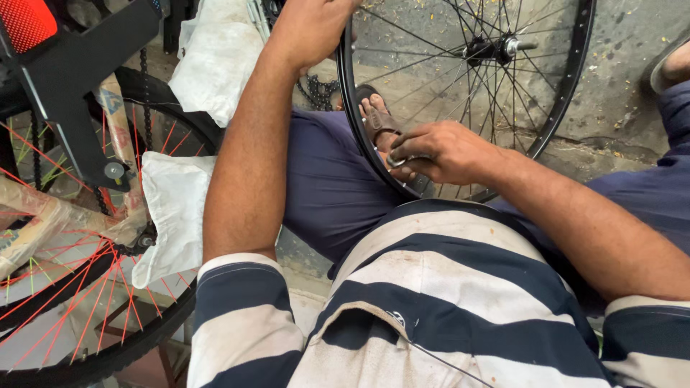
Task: The person sits on the ground with a bicycle wheel resting across their lap and uses a small spoke wrench to turn spoke nipples around the rim, rotating the wheel to reach different spokes. They lift and reposition the wheel partway through and continue tightening spokes.
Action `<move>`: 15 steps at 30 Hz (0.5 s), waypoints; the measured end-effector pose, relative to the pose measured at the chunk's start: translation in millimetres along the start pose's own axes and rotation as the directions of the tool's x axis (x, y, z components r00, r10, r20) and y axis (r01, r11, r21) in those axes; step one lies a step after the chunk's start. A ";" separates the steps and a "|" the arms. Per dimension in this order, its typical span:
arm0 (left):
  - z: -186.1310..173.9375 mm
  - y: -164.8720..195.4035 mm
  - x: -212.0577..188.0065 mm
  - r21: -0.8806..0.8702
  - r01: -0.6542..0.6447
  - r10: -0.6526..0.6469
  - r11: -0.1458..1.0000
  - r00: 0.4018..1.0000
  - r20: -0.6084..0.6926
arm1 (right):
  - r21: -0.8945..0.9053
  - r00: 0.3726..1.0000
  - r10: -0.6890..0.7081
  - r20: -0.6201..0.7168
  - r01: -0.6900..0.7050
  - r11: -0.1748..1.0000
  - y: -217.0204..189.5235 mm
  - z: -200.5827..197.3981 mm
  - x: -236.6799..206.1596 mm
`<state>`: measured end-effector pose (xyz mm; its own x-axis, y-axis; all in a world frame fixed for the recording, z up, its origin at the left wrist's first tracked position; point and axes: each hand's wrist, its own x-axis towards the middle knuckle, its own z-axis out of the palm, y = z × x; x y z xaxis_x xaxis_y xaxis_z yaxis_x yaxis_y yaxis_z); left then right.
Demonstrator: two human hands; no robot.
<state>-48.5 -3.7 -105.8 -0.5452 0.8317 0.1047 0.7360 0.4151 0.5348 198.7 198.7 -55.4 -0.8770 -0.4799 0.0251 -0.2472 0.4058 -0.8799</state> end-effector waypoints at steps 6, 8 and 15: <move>-25.3 39.3 5.4 -0.336 0.468 -0.433 0.817 0.884 0.177 | -0.121 0.961 -0.050 -0.270 0.018 0.992 -4.1 -13.2 6.0; -28.0 43.1 7.4 -0.341 0.373 -0.357 0.863 0.927 0.112 | -0.190 0.951 -0.090 -0.296 0.034 0.981 -2.7 -15.3 14.9; -31.5 43.9 12.1 -0.287 0.435 -0.425 0.853 0.900 0.101 | 0.003 0.988 0.049 -0.144 -0.049 0.999 8.5 -11.3 46.3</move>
<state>-35.4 13.0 -54.6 -0.7627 0.6089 -0.2178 0.2756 0.6106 0.7424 151.3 188.7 -56.4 -0.9381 -0.3427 0.0499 -0.2027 0.4267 -0.8814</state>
